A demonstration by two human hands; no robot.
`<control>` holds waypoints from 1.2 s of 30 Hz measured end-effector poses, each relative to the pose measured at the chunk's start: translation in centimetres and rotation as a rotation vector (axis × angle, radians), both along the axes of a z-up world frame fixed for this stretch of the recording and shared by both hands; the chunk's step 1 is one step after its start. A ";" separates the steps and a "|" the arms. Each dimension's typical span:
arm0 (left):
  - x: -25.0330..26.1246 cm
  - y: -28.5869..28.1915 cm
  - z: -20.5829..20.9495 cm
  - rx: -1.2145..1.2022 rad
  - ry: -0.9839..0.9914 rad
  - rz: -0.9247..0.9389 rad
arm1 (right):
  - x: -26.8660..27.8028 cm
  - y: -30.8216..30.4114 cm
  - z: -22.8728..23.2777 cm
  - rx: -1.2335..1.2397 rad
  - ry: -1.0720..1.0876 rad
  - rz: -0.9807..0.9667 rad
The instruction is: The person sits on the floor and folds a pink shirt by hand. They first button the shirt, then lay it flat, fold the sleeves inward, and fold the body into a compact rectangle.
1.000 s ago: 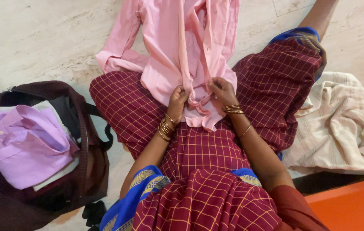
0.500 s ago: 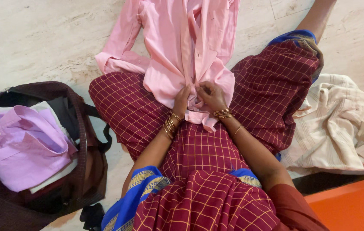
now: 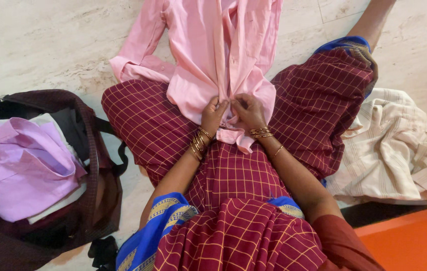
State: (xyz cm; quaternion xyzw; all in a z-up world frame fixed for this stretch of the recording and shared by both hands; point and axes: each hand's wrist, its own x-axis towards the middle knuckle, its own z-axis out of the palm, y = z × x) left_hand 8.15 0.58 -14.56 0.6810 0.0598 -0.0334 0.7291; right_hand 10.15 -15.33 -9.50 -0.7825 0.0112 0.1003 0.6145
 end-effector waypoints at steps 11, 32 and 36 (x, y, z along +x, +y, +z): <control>-0.2 -0.2 0.8 0.250 0.138 0.042 | -0.4 0.7 3.3 0.068 0.069 0.062; -0.3 -0.2 0.2 0.407 0.100 0.027 | 0.0 0.3 1.2 -0.150 -0.039 0.066; -0.3 -0.3 0.6 0.395 0.090 0.032 | 0.0 0.3 1.5 -0.120 0.002 0.046</control>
